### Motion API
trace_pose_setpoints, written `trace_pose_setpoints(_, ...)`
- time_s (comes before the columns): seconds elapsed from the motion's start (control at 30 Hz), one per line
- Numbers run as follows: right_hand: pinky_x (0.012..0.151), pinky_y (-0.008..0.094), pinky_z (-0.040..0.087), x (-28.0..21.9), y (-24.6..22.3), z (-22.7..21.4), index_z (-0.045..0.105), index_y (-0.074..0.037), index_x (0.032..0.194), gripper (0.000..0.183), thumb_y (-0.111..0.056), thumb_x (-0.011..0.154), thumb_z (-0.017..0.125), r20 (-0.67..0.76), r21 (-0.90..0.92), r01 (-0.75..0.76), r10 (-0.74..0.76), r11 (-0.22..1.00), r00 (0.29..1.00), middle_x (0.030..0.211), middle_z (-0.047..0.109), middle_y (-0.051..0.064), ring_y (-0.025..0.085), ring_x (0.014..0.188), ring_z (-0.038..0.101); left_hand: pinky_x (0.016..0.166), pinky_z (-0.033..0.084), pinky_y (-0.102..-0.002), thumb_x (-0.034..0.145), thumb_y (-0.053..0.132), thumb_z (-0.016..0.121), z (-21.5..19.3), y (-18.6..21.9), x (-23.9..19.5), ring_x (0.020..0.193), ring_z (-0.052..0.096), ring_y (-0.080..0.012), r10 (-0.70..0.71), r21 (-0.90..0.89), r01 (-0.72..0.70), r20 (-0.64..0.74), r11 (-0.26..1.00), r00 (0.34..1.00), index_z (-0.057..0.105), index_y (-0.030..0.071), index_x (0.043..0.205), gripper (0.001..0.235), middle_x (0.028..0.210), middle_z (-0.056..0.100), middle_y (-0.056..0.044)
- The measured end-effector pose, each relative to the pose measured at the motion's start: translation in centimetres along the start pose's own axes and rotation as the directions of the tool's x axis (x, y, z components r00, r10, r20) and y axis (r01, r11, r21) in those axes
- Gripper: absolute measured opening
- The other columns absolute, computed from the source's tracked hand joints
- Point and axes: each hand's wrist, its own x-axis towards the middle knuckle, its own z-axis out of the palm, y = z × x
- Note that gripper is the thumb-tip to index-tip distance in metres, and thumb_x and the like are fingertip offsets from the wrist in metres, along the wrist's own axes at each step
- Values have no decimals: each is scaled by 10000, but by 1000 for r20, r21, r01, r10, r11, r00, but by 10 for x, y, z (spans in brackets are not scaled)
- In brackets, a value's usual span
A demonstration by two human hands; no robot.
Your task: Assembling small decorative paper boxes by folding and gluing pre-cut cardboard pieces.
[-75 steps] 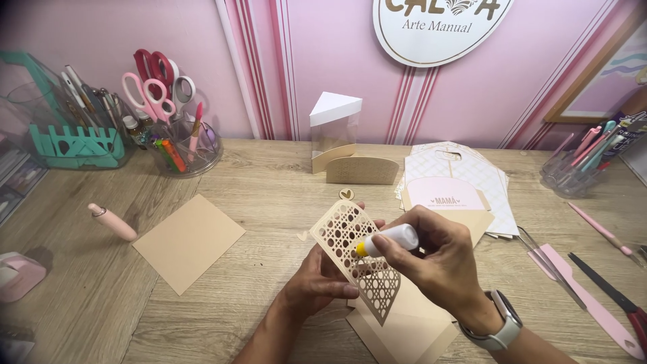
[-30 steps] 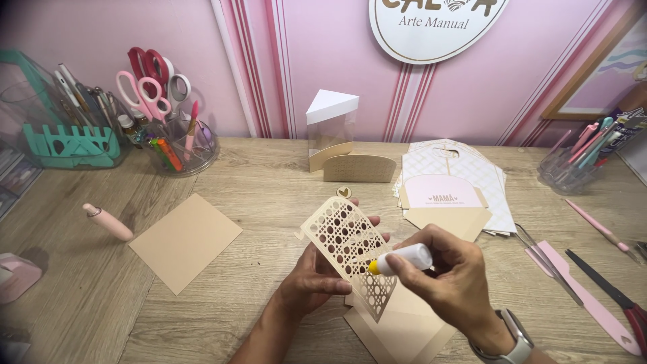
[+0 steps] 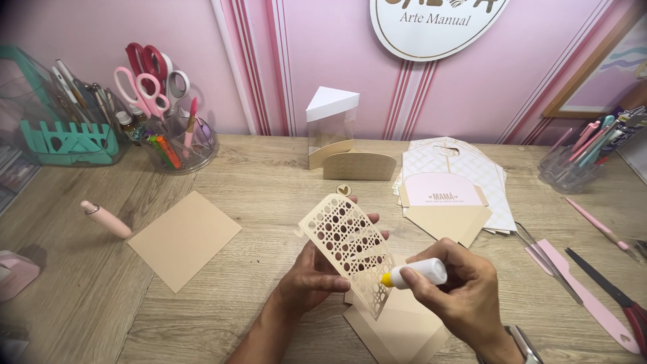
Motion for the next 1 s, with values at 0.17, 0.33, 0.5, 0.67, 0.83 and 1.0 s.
trace_pose_setpoints(0.17, 400, 214, 429, -1, -1, 2, 743, -30, 753, 175, -167, 755, 852, 16, 5, -16, 16, 1000, 1000, 561, 685, 40, 73, 467, 549, 1190, 399, -562, 781, 101, 869, -1, -2, 0, 1487, 411, -404, -6, -13, 6, -2, 1000, 1000, 120, 153, 1646, 1145, 1635, 355, -200)
trace_pose_setpoints(0.33, 412, 214, 383, -4, 2, -10, 749, -37, 777, 125, -131, 758, 829, -20, 19, 33, -32, 999, 999, 583, 679, 47, 74, 469, 492, 1193, 395, -562, 779, 116, 868, -2, 0, -1, 1486, 417, -394, -13, 12, 13, -6, 1000, 1000, 128, 165, 1644, 1140, 1632, 363, -194)
trace_pose_setpoints(0.5, 711, 256, 466, 17, 39, -74, 673, -74, 973, 244, -149, 823, 850, -354, -249, 22, -112, 968, 929, 884, 649, 3, 86, 797, 543, 1203, 391, -612, 845, 7, 781, -13, -9, -2, 1497, 365, -438, 52, -62, -49, 62, 997, 997, 92, 60, 1635, 1050, 1656, 279, -245)
trace_pose_setpoints(0.67, 772, 328, 454, 121, 72, -205, 663, -28, 1132, 253, -70, 1065, 904, -428, -606, 100, -428, 790, 796, 1050, 672, 82, 161, 890, 554, 1223, 356, -565, 867, 179, 796, 0, -4, 4, 1452, 429, -383, 71, 23, -72, 51, 997, 996, 80, 36, 1630, 1057, 1615, 343, -230)
trace_pose_setpoints(0.83, 638, 470, 504, 177, 145, -273, 744, -57, 1056, 403, -442, 1095, 858, -433, -815, -271, -227, 512, 872, 913, 763, 133, 294, 766, 678, 1184, 399, -541, 762, 492, 828, 5, 4, 9, 1387, 473, -329, -24, 327, 47, -72, 944, 997, 195, 61, 1607, 1140, 1569, 411, -207)
trace_pose_setpoints(1.0, 737, 591, 496, 191, 215, -292, 730, 3, 1092, 485, -476, 1061, 800, -384, -883, -304, -176, 357, 906, 1003, 755, 313, 567, 916, 671, 1211, 343, -527, 785, 472, 763, 21, 20, 6, 1428, 501, -307, -23, 833, -3, 19, 554, 1000, 238, 128, 1605, 1033, 1557, 499, -197)
